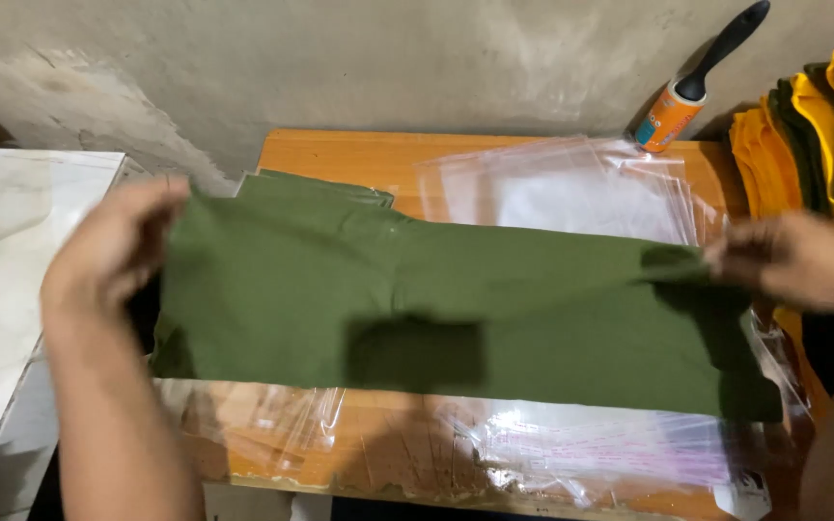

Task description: Folding t-shirts and placing them into plastic packaging bags for storage or shipping.

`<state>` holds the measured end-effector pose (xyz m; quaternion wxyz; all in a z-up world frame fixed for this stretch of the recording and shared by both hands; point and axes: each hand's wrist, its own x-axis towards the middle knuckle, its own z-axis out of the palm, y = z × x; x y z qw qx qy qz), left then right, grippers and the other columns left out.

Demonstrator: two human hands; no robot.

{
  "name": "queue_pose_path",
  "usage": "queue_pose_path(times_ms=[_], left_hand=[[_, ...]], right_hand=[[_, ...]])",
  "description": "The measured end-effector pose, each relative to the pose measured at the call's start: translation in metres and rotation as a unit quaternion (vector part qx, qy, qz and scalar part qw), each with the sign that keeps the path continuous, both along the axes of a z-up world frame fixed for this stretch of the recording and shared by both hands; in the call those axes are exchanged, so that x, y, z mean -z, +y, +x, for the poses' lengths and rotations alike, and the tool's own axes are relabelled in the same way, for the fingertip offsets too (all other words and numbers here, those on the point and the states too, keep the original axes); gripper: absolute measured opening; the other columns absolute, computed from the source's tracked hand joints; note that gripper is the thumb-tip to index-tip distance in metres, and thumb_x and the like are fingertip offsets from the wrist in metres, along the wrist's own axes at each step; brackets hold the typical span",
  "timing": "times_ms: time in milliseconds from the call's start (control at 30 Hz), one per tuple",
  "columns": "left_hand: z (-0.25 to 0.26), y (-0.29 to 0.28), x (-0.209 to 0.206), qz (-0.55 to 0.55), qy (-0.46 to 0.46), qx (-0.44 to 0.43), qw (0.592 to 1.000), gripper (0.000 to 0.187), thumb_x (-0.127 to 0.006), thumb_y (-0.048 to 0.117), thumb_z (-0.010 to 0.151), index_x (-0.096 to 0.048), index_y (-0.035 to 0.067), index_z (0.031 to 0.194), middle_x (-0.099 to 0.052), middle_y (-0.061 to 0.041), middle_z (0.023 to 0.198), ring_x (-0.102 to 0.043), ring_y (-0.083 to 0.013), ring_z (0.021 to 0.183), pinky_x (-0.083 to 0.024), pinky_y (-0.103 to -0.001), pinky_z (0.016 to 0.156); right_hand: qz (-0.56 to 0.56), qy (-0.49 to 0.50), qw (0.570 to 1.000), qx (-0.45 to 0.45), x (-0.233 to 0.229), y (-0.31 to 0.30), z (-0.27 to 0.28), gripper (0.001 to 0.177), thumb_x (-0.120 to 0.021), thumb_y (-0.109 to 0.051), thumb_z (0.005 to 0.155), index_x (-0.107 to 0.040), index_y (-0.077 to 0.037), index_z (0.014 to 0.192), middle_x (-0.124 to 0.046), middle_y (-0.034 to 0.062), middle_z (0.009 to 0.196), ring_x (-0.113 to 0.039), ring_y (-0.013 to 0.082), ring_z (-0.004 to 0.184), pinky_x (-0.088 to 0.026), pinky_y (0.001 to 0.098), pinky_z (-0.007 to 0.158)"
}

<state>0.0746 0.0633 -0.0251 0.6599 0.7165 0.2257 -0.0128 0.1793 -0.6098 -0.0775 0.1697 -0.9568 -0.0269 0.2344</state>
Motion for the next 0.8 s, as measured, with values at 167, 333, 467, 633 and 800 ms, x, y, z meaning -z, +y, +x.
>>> queue_pose_path(times_ms=[167,333,467,633,800], left_hand=[[0.101,0.007,0.038,-0.302,-0.194,-0.043,0.932,0.036,-0.066,0.019,0.095,-0.053,0.012,0.128,-0.066,-0.009,0.127,-0.074,-0.0162,0.088,-0.062,-0.026,0.076],[0.067,-0.003,0.072,0.032,-0.384,-0.01,0.923,0.068,-0.057,0.003,0.113,-0.014,0.017,0.163,-0.016,-0.02,0.172,-0.028,-0.0431,0.159,-0.035,-0.052,0.127],[-0.02,-0.005,0.067,0.338,-0.15,0.1,0.924,0.046,-0.059,0.011,0.097,-0.058,0.006,0.142,-0.059,-0.013,0.147,-0.055,-0.0249,0.137,-0.039,-0.038,0.117],[-0.099,0.014,0.097,0.452,-0.005,0.134,0.882,0.056,-0.068,0.024,0.09,-0.058,0.004,0.142,-0.056,-0.016,0.149,-0.048,-0.029,0.143,-0.033,-0.038,0.12],[-0.148,0.013,0.099,0.459,0.053,0.016,0.887,0.061,-0.074,0.017,0.081,-0.063,0.005,0.139,-0.065,-0.011,0.135,-0.064,-0.0291,0.121,-0.049,-0.038,0.1]], right_hand=[[-0.057,-0.386,0.921,0.0,0.045,-0.014,0.103,0.027,-0.068,-0.02,0.099,-0.081,-0.018,0.122,-0.077,0.0106,0.115,-0.072,0.0309,0.098,-0.053,0.0442,0.088],[-0.164,-0.601,0.782,-0.005,0.057,0.032,0.05,0.045,-0.073,-0.019,0.092,-0.077,-0.008,0.135,-0.068,0.0193,0.122,-0.063,0.0393,0.102,-0.047,0.0492,0.08],[0.043,-0.351,0.925,-0.139,0.069,0.038,-0.01,0.042,-0.071,-0.025,0.093,-0.069,-0.007,0.131,-0.068,0.0181,0.123,-0.064,0.0367,0.111,-0.049,0.046,0.099],[-0.031,-0.313,0.939,-0.139,0.115,0.002,-0.038,0.059,-0.074,-0.05,0.08,-0.072,-0.021,0.131,-0.073,0.0038,0.128,-0.068,0.0248,0.115,-0.046,0.0383,0.111],[-0.106,-0.312,0.943,-0.054,0.154,-0.041,-0.039,0.037,-0.074,-0.044,0.09,-0.077,-0.02,0.118,-0.08,-0.0002,0.119,-0.077,0.0233,0.106,-0.059,0.0364,0.089]])
